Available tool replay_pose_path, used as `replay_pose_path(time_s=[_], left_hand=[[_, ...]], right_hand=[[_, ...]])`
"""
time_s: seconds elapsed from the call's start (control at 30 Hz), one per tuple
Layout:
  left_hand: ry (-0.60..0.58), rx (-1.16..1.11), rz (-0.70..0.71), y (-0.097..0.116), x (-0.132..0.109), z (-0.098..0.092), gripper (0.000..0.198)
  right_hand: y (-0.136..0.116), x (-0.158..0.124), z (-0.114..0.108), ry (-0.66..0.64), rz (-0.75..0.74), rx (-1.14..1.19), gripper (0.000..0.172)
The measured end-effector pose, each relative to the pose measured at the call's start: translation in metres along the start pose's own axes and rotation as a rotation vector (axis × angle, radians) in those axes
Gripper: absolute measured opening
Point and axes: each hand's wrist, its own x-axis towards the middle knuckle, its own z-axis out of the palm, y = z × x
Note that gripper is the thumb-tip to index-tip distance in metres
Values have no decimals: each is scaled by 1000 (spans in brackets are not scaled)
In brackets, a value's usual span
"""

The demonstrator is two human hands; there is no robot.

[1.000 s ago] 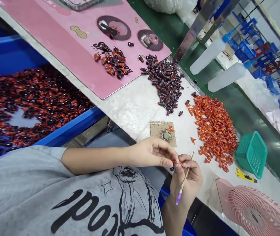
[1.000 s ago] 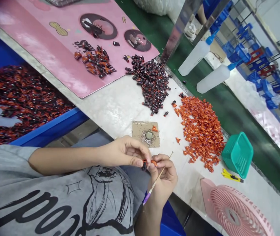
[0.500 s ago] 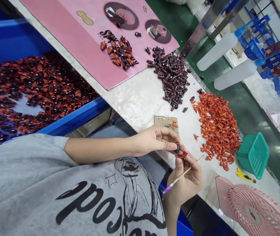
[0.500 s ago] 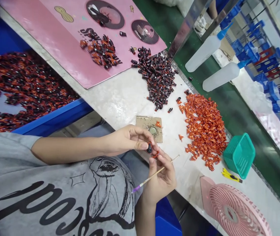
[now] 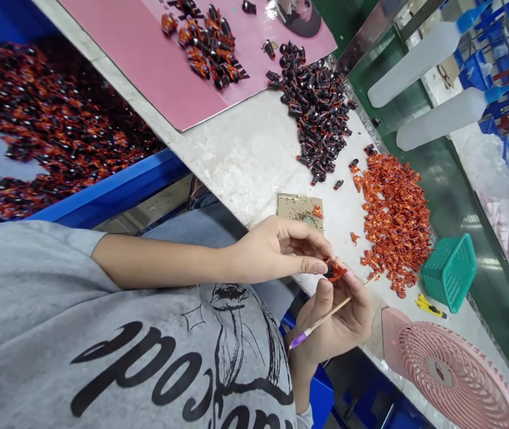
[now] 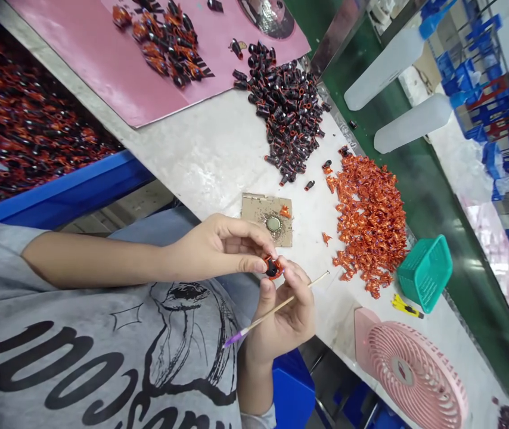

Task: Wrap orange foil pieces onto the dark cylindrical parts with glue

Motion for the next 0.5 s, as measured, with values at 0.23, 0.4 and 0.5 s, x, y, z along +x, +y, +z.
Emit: replay_pose_path(time_s=[0.23,0.4,0.5], left_hand=[[39,235,130,4,-4,0,7],[65,229,63,5,-8,2,10],[25,295,71,8,-8,-1,11]], right_hand=[[-2,3,0,-90,-114,-112,31],[-2,3,-1,-110,-208,-177,41],[-2,2,-2,-74,-237,-207,38]])
